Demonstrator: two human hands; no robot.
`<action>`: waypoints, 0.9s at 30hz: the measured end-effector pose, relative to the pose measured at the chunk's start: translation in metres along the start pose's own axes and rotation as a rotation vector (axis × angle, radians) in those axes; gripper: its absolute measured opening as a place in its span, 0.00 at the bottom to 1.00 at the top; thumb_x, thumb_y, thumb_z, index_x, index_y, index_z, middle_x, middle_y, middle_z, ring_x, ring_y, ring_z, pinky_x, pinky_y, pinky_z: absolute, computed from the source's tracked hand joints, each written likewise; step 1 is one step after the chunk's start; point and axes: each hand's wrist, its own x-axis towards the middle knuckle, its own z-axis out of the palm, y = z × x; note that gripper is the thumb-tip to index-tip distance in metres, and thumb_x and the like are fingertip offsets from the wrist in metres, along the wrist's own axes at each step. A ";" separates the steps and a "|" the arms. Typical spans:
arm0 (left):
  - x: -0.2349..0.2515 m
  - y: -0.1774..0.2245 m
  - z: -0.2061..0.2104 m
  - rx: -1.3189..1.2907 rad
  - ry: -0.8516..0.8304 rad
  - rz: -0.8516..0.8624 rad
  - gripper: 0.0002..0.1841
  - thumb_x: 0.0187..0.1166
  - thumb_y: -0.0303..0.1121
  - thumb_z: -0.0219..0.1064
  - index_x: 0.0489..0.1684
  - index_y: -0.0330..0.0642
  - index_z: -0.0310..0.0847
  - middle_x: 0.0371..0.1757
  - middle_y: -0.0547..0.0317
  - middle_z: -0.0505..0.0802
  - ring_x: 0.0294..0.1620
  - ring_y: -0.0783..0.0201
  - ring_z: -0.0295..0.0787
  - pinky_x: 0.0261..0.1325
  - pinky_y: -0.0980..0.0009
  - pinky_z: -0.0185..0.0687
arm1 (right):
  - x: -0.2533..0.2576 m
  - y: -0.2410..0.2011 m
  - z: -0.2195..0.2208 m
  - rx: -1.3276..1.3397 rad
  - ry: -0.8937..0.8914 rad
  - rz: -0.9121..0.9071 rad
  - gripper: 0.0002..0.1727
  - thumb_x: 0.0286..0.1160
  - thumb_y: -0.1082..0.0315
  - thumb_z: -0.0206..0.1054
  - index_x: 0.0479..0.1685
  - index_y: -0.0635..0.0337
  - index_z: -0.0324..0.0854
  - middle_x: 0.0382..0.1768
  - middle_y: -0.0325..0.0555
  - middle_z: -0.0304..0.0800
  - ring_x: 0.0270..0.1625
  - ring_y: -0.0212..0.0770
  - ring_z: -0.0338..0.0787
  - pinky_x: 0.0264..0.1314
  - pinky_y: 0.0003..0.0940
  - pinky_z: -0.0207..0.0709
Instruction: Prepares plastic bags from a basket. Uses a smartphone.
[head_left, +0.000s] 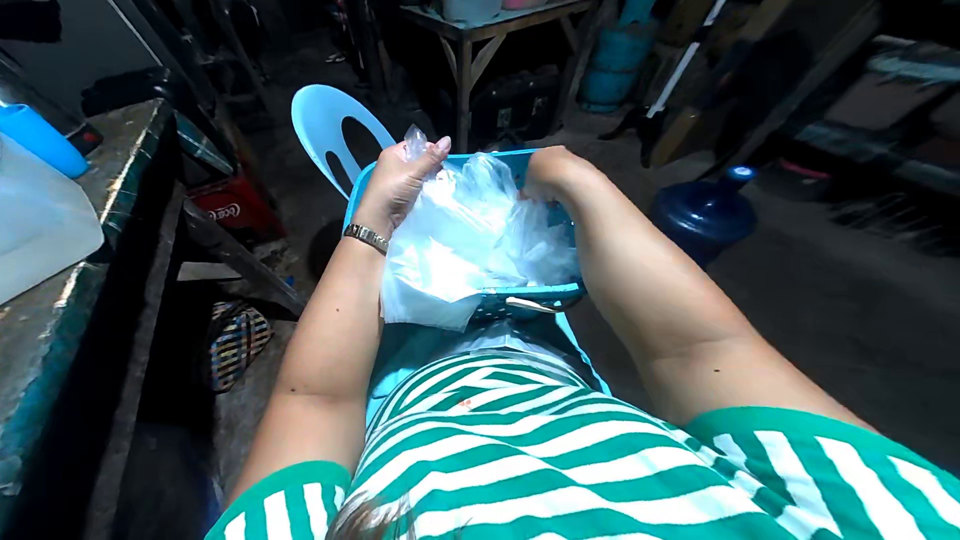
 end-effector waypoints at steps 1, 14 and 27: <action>0.000 -0.001 0.002 -0.009 -0.023 0.001 0.05 0.86 0.32 0.65 0.45 0.40 0.80 0.33 0.66 0.89 0.33 0.77 0.86 0.44 0.78 0.85 | 0.004 -0.001 0.005 -0.007 -0.045 -0.014 0.16 0.81 0.70 0.68 0.48 0.81 0.83 0.57 0.76 0.84 0.61 0.69 0.86 0.63 0.69 0.75; -0.002 -0.001 0.005 -0.074 -0.123 0.002 0.19 0.95 0.40 0.49 0.49 0.37 0.83 0.31 0.63 0.92 0.32 0.72 0.90 0.42 0.73 0.90 | 0.000 0.009 -0.001 0.216 0.324 -0.177 0.12 0.78 0.68 0.70 0.55 0.64 0.88 0.58 0.67 0.89 0.65 0.68 0.86 0.65 0.71 0.74; -0.006 -0.001 0.006 0.039 -0.206 0.064 0.03 0.76 0.20 0.70 0.41 0.36 0.86 0.32 0.67 0.92 0.32 0.77 0.88 0.42 0.78 0.87 | -0.003 0.001 0.017 0.684 0.217 -0.667 0.08 0.79 0.67 0.71 0.38 0.64 0.85 0.30 0.39 0.84 0.31 0.28 0.79 0.42 0.29 0.75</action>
